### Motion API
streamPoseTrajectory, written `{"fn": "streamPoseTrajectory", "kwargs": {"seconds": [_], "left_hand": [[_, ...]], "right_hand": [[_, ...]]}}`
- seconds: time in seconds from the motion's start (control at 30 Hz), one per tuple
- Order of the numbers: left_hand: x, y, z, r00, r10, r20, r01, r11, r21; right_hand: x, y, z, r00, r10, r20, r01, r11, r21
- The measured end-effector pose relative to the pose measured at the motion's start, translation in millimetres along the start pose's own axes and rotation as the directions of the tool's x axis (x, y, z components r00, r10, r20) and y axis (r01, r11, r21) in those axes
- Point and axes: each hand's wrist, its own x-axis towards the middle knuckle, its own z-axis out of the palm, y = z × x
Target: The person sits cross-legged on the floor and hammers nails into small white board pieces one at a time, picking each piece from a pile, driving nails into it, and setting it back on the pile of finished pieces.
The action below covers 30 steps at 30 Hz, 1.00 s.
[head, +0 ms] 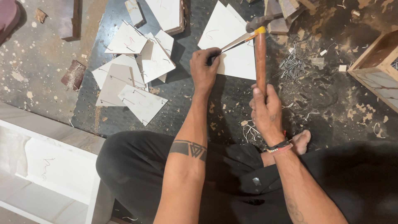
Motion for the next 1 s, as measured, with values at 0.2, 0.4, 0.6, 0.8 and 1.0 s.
{"fn": "streamPoseTrajectory", "kwargs": {"seconds": [0.2, 0.4, 0.6, 0.8, 1.0], "left_hand": [[-2.6, 2.0, -0.4, 0.999, 0.032, 0.023, -0.034, 0.995, 0.099], [-2.6, 4.8, -2.4, 0.999, -0.002, 0.04, -0.002, 0.995, 0.096], [-3.0, 3.6, -3.0, 0.999, 0.018, 0.028, -0.02, 0.996, 0.092], [-5.2, 0.3, -0.8, 1.0, -0.027, 0.004, 0.027, 0.995, 0.094], [-6.1, -3.5, -0.7, 1.0, -0.013, 0.022, 0.012, 0.998, 0.067]], "right_hand": [[-1.4, 3.7, 0.5, 0.992, -0.123, 0.0, 0.118, 0.955, -0.272], [-5.9, -1.9, 5.8, 0.996, -0.077, 0.034, 0.083, 0.828, -0.555], [-21.2, -7.7, 9.9, 0.984, -0.169, 0.06, 0.175, 0.84, -0.514], [-21.3, -6.9, 8.9, 0.981, -0.176, 0.083, 0.191, 0.788, -0.586], [-20.0, -4.0, 7.3, 0.987, -0.136, 0.087, 0.161, 0.832, -0.53]]}}
